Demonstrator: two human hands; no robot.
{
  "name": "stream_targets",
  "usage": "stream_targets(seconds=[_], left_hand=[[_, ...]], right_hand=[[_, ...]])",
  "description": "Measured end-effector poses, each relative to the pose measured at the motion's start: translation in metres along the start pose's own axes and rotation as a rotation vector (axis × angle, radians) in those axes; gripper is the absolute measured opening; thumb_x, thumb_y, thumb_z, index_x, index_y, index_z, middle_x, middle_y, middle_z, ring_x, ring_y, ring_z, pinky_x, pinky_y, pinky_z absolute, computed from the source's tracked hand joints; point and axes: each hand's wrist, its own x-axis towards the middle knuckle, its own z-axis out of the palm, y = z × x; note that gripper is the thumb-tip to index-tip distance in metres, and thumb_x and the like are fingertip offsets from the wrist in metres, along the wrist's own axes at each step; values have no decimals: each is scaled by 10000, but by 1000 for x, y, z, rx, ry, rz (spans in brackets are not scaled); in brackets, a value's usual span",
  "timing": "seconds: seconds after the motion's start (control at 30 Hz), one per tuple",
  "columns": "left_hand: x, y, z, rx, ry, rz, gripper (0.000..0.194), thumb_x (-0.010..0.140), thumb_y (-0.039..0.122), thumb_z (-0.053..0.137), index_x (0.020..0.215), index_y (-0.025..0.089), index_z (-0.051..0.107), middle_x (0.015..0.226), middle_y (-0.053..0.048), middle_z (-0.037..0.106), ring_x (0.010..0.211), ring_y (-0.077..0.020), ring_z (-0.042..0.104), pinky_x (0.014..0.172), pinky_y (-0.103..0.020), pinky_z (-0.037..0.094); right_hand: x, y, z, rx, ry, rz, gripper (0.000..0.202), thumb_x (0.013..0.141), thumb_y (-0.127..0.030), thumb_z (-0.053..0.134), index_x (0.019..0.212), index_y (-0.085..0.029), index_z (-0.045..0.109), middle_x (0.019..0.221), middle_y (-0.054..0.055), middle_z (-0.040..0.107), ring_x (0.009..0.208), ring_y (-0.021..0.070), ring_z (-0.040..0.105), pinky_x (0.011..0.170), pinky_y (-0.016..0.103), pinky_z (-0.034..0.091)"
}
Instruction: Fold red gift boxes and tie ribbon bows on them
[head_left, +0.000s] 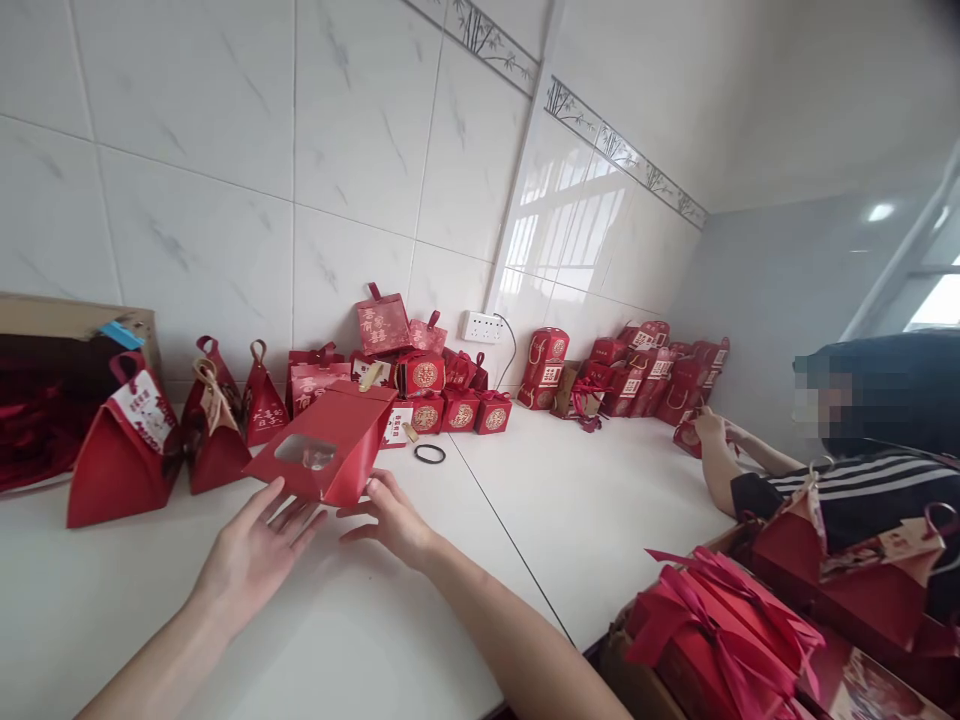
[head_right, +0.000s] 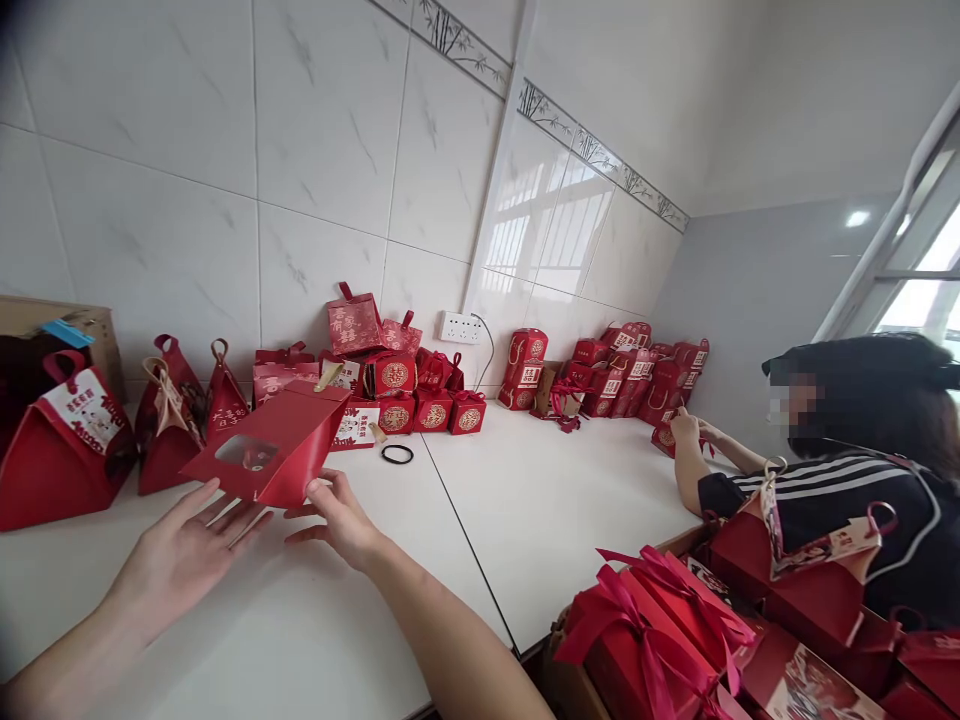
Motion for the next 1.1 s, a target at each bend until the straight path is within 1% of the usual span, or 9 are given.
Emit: stream_targets(seconds=[0.17,0.37,0.53,0.67,0.77,0.87,0.97,1.03,1.1], left_hand=[[2,-7,-4,152,-153,0,236,619,252,743,832,223,645,859,25,687,760,-149,636,620,-229,584],[8,-15,-6,184,-137,245,379,526,221,784,867,230,618,913,34,668,789,-132,623,627,-207,515],[3,-17,-7,166,-173,227,421,651,291,725,1032,242,551,1098,-29,655,948,-180,635,718,-261,497],[1,-10,-10,108,-143,122,327,803,461,511,993,195,514,746,-36,666,660,-182,643,653,-301,483],[6,-8,-15,149,-109,180,407,828,532,410,1011,183,512,727,-31,639,643,-186,630,642,-306,476],[13,-12,-21,340,-141,422,553,798,625,386,1130,197,498,1017,-88,653,982,-239,623,772,-342,484],[16,-18,-28,707,-272,679,649,787,598,447,1313,225,374,1282,-105,554,1194,-261,520,953,-380,427],[19,-23,-33,1024,-265,733,659,786,507,510,1352,220,333,1319,-118,525,1225,-282,494,1008,-419,388],[21,-27,-37,1340,-132,701,601,753,438,561,1280,178,436,1278,-156,543,1241,-340,464,1025,-497,356]], right_hand=[[-7,-3,2,-89,-178,-49,586,707,-596,663,1159,-263,498,1130,59,610,908,221,637,645,337,539],[-5,2,-1,-14,-65,-85,541,664,-490,746,1094,-278,497,1118,29,579,841,190,631,689,368,559],[-8,-1,1,71,65,-32,486,713,-505,697,1078,-233,526,1063,54,620,839,195,651,769,373,551],[-7,-8,-3,133,76,110,596,792,-712,394,1034,-196,567,819,55,644,546,166,605,572,348,542],[-8,-9,-6,-9,85,-56,542,768,-677,472,1036,-213,555,926,73,642,681,203,618,543,336,533],[-12,-9,-6,-252,110,-347,494,745,-556,608,1106,-235,505,1159,86,590,1061,260,574,822,376,527],[-13,-10,-11,-477,125,-546,480,783,-475,580,1172,-224,453,1238,111,547,1174,272,513,972,418,440],[-11,-11,-19,-626,95,-537,490,766,-402,588,1189,-209,437,1246,123,543,1150,279,529,981,438,425],[-7,-11,-29,-722,36,-360,493,731,-322,596,1183,-199,441,1209,121,575,1104,284,558,951,452,441]])
